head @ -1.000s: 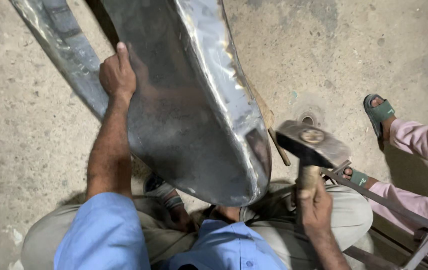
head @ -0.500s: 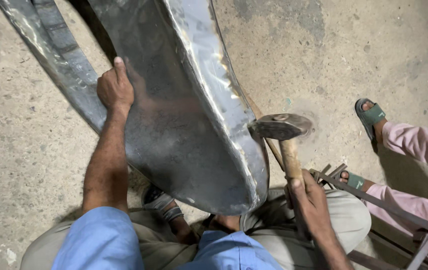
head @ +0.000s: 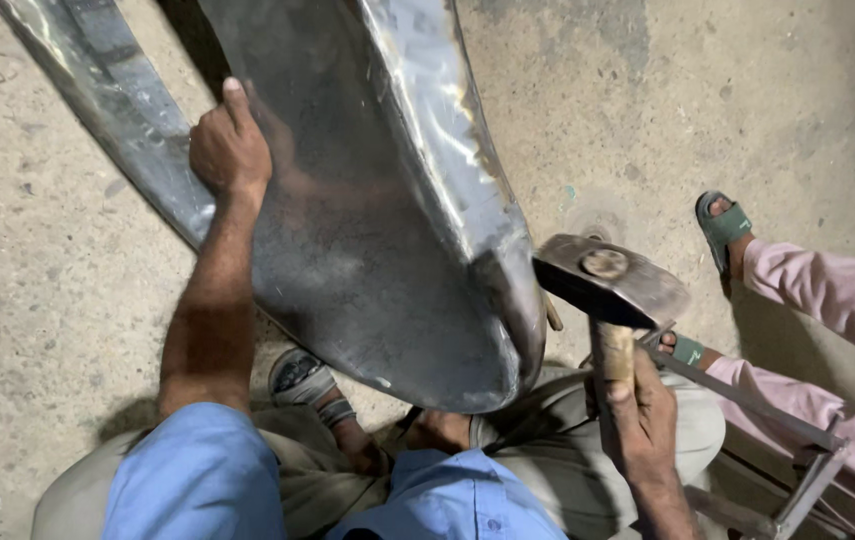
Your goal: The person uses a hammer to repeatedly strike a large, curved metal part resting on a wooden block. They hold the part with one hand and strike it with the other, occasionally pausing to feel the surface.
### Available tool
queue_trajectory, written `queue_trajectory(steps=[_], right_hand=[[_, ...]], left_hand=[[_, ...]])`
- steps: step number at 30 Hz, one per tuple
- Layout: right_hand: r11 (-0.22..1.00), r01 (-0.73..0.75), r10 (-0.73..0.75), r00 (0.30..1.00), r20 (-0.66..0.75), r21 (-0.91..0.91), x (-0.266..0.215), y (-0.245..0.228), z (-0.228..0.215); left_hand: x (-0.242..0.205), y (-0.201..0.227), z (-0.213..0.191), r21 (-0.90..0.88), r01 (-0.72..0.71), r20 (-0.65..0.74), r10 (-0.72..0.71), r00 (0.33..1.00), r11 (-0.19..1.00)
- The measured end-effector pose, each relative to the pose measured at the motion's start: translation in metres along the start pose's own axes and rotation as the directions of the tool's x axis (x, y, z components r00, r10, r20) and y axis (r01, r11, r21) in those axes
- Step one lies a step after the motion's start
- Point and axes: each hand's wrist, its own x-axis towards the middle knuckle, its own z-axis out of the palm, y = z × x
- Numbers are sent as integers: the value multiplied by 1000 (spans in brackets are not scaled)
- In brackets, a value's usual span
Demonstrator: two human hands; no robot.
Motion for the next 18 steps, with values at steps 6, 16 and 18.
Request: queue_trajectory(steps=[6, 16, 18], right_hand=[[935, -279, 281, 959, -19, -218, 14, -25, 7], [972, -115, 117, 993, -2, -206, 17, -1, -3], [964, -179, 187, 982, 21, -198, 18, -4, 2]], left_hand=[[8, 24, -10, -18, -47, -41, 46, 998, 999], [2, 33, -11, 8, 47, 44, -47, 998, 999], [5, 33, -15, -95, -112, -16, 111, 994, 989]])
